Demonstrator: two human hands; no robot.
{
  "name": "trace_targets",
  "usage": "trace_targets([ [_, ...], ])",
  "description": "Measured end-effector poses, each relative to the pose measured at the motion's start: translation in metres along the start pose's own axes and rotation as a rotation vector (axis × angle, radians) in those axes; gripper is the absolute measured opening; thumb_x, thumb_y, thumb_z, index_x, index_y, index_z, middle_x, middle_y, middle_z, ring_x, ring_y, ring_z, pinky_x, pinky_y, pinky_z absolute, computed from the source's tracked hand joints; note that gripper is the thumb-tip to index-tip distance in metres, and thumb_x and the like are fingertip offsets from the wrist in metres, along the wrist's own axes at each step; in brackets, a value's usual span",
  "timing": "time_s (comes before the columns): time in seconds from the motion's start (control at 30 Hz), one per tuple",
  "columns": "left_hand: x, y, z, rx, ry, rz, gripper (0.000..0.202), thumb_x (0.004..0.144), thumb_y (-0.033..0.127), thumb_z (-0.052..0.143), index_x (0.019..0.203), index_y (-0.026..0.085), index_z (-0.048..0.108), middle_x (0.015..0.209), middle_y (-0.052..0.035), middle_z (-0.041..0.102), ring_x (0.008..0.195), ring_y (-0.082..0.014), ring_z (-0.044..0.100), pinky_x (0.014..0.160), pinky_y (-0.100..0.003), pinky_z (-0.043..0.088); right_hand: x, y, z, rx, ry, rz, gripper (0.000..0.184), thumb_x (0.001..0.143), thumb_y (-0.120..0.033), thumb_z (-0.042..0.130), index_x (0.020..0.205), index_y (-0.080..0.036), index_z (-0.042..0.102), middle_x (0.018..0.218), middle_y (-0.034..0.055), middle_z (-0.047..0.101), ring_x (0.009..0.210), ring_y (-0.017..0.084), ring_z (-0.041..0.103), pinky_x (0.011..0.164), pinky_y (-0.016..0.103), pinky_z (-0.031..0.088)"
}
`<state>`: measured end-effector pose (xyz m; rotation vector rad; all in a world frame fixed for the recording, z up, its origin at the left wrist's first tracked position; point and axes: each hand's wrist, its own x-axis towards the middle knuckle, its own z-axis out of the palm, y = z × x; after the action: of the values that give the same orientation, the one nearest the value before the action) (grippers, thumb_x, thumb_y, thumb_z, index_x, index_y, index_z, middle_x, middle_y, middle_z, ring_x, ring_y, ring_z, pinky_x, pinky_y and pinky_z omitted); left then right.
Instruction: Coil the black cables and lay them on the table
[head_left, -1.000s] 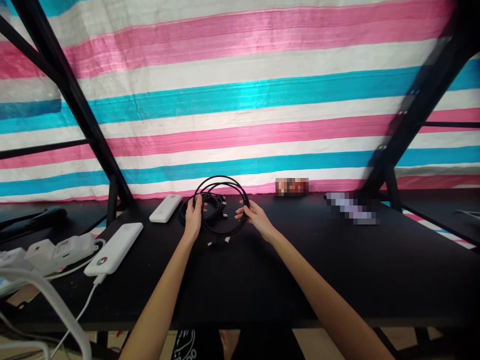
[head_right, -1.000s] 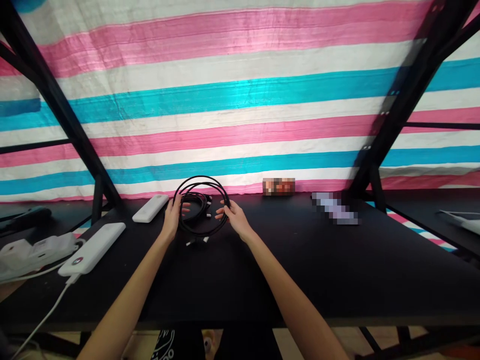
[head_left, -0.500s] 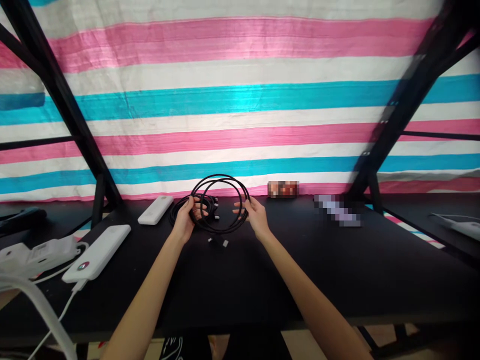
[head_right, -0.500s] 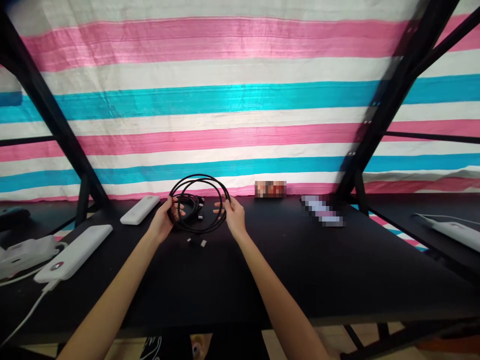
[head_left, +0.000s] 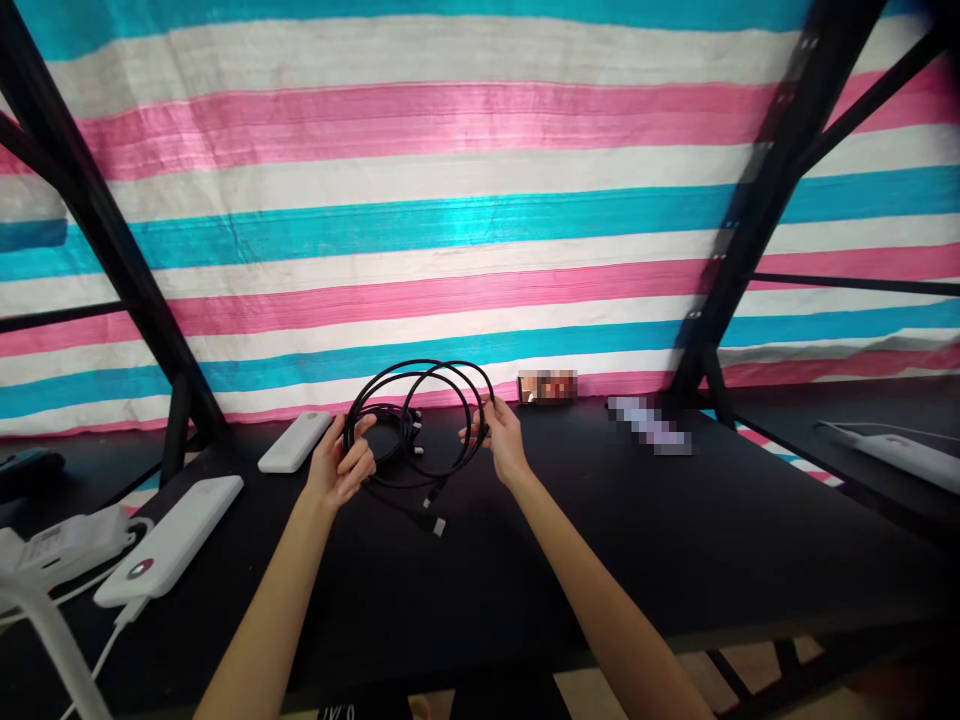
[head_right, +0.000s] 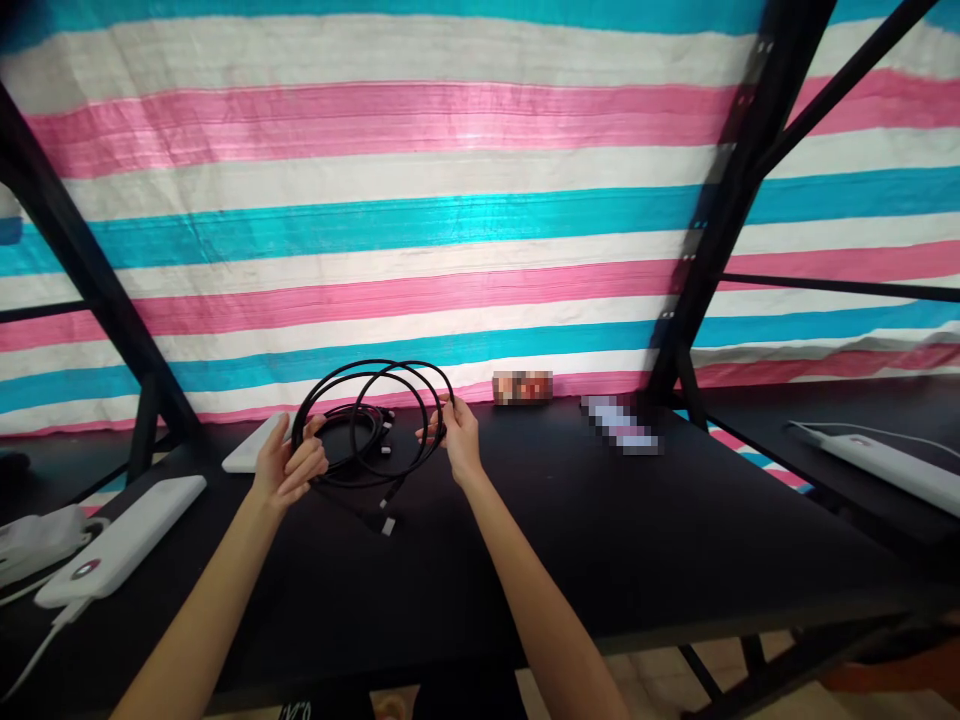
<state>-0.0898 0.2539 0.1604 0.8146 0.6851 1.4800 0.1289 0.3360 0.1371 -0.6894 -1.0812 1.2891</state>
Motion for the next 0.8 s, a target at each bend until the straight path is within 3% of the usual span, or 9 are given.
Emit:
trace_targets([
  [0.1, -0.008, 0.001, 0.008, 0.144, -0.046, 0.057, 0.024, 0.087, 0.040, 0.052, 0.083, 0.019, 0.062, 0.029, 0.0110, 0.026, 0.024, -0.0071, 0.035, 0.034, -0.017, 0.032, 0.001, -0.005, 0.000, 0.051, -0.002, -0.006, 0.042, 0.071, -0.059, 0.061, 0.087, -0.022, 0.050, 0.058, -0.0074, 0.047, 0.049, 0.013, 0.060, 0.043, 0.025, 0.051],
  [0.17, -0.015, -0.002, 0.014, 0.292, -0.021, 0.109, 0.020, 0.081, 0.039, 0.063, 0.083, 0.019, 0.060, 0.033, 0.0100, 0.034, 0.036, -0.0110, 0.052, 0.041, -0.018, 0.040, 0.002, -0.008, -0.001, 0.087, 0.003, 0.004, 0.044, 0.070, -0.062, 0.061, 0.083, -0.022, 0.049, 0.056, -0.0081, 0.044, 0.047, 0.011, 0.057, 0.042, 0.023, 0.051],
  [0.27, -0.028, -0.010, 0.019, 0.449, 0.072, 0.140, 0.032, 0.080, 0.048, 0.062, 0.091, 0.018, 0.059, 0.037, 0.0084, 0.040, 0.067, -0.0183, 0.068, 0.067, -0.024, 0.052, 0.002, -0.012, -0.002, 0.131, -0.042, 0.062, 0.046, 0.067, -0.063, 0.065, 0.080, -0.022, 0.048, 0.054, -0.0091, 0.039, 0.046, 0.008, 0.052, 0.041, 0.019, 0.049],
  [0.37, -0.045, -0.019, 0.019, 0.461, 0.128, 0.158, 0.038, 0.079, 0.052, 0.061, 0.096, 0.017, 0.059, 0.043, 0.0067, 0.045, 0.088, -0.0204, 0.068, 0.086, -0.028, 0.049, -0.001, -0.016, -0.003, 0.143, -0.189, 0.166, 0.047, 0.064, -0.061, 0.069, 0.072, -0.021, 0.046, 0.053, -0.0092, 0.038, 0.044, 0.007, 0.049, 0.039, 0.017, 0.046],
  [0.43, -0.057, -0.024, 0.019, 0.411, 0.159, 0.162, 0.038, 0.077, 0.050, 0.065, 0.096, 0.017, 0.059, 0.049, 0.0055, 0.049, 0.091, -0.0218, 0.067, 0.084, -0.029, 0.051, -0.005, -0.018, -0.003, 0.139, -0.309, 0.226, 0.048, 0.064, -0.059, 0.070, 0.066, -0.020, 0.043, 0.051, -0.0092, 0.038, 0.043, 0.006, 0.046, 0.038, 0.017, 0.045],
  [0.5, -0.070, -0.027, 0.022, 0.342, 0.221, 0.168, 0.038, 0.073, 0.047, 0.070, 0.095, 0.018, 0.059, 0.051, 0.0051, 0.050, 0.087, -0.0219, 0.067, 0.072, -0.027, 0.054, -0.007, -0.017, -0.003, 0.133, -0.413, 0.260, 0.047, 0.063, -0.056, 0.072, 0.066, -0.020, 0.043, 0.052, -0.0097, 0.040, 0.041, 0.005, 0.043, 0.038, 0.018, 0.044],
  [0.67, -0.117, -0.030, 0.042, 0.189, 0.393, 0.106, 0.041, 0.064, 0.046, 0.077, 0.093, 0.021, 0.063, 0.042, 0.0081, 0.040, 0.051, -0.0141, 0.058, 0.038, -0.018, 0.042, -0.016, -0.014, 0.004, 0.072, -0.598, 0.313, 0.043, 0.061, -0.047, 0.077, 0.085, -0.018, 0.055, 0.052, -0.0120, 0.045, 0.034, 0.004, 0.041, 0.035, 0.020, 0.045],
  [0.73, -0.142, -0.032, 0.046, 0.150, 0.478, 0.034, 0.042, 0.059, 0.047, 0.079, 0.090, 0.022, 0.066, 0.040, 0.0077, 0.039, 0.043, -0.0134, 0.054, 0.033, -0.019, 0.041, -0.028, -0.016, 0.007, 0.007, -0.697, 0.349, 0.046, 0.063, -0.045, 0.076, 0.095, -0.016, 0.059, 0.047, -0.0133, 0.044, 0.029, 0.006, 0.042, 0.033, 0.020, 0.042],
  [0.8, -0.169, -0.037, 0.044, 0.178, 0.538, -0.036, 0.042, 0.055, 0.042, 0.081, 0.092, 0.026, 0.068, 0.046, 0.0041, 0.051, 0.052, -0.0179, 0.061, 0.038, -0.023, 0.049, -0.049, -0.025, 0.009, -0.091, -0.815, 0.367, 0.046, 0.069, -0.044, 0.073, 0.102, -0.014, 0.061, 0.048, -0.0112, 0.049, 0.028, 0.006, 0.045, 0.033, 0.018, 0.039],
])
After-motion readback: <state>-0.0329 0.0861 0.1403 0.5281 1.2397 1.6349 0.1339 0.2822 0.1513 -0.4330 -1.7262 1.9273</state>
